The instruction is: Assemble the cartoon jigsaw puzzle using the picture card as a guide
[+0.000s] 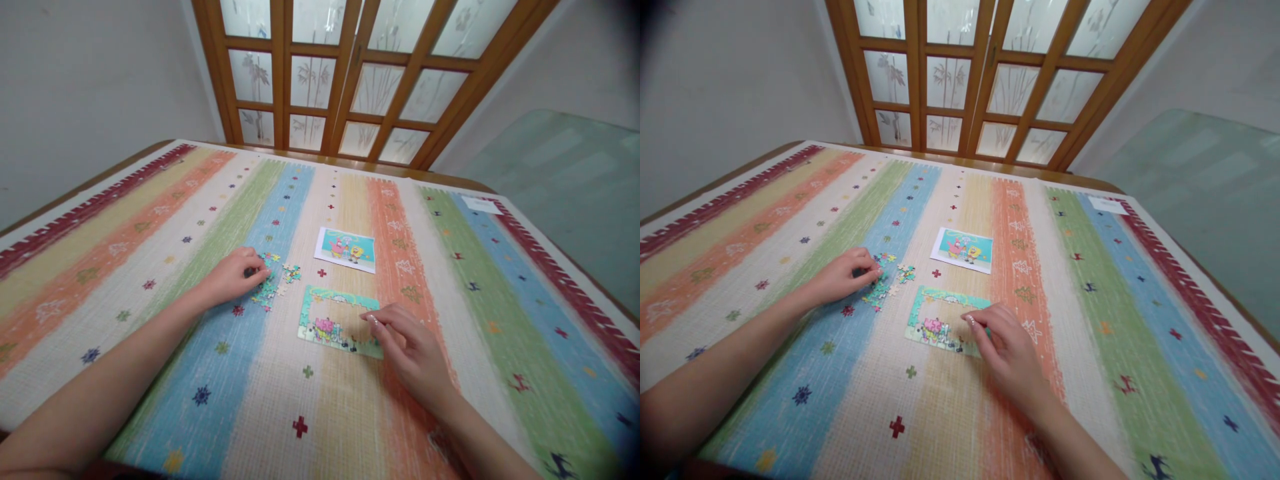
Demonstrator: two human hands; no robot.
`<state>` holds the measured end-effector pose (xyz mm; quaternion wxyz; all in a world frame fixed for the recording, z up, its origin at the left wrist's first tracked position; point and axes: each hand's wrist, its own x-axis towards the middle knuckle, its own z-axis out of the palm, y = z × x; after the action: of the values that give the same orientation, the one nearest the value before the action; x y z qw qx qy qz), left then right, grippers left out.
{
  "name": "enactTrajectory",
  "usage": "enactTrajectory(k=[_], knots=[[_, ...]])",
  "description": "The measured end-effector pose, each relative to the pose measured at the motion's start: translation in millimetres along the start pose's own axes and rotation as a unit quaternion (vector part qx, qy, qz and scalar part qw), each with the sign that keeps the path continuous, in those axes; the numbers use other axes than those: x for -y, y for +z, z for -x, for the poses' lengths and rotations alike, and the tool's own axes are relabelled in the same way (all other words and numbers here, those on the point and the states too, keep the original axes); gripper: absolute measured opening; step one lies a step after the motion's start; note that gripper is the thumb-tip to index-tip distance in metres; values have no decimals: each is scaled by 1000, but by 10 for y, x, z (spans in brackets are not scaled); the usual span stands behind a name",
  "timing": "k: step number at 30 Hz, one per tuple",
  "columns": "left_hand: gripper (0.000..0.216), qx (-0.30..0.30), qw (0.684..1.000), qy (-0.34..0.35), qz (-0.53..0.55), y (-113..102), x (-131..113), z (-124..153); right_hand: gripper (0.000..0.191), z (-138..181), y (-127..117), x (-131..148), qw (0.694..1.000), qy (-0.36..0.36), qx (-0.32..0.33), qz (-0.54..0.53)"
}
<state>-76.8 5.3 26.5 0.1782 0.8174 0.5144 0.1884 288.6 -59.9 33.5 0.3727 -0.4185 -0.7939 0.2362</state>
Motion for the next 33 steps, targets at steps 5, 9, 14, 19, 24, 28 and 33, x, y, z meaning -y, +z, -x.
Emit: enactTrajectory(k=[5,9,14,19,24,28,33], knots=[[41,-23,999,-32,-30,-52,111,-9,14,2,-11,-66,999,31,-11,5],[45,-57,996,-54,-43,-118,135,-9,16,-1,13,-57,1000,22,3,8],[44,-71,995,-58,-43,-165,87,-3,16,8,17,-39,1000,25,2,4],[44,-81,994,-62,-44,-240,27,19,15,12,22,-43,1000,21,-2,8],[41,-54,997,-39,-39,-292,35,68,16,0,46,-56,1000,15,-9,15],[29,-11,999,-14,-34,-262,99,138,19,-7,50,-81,999,27,-9,21],[29,39,999,-3,-11,-184,142,208,24,-30,40,-95,999,34,-18,18]])
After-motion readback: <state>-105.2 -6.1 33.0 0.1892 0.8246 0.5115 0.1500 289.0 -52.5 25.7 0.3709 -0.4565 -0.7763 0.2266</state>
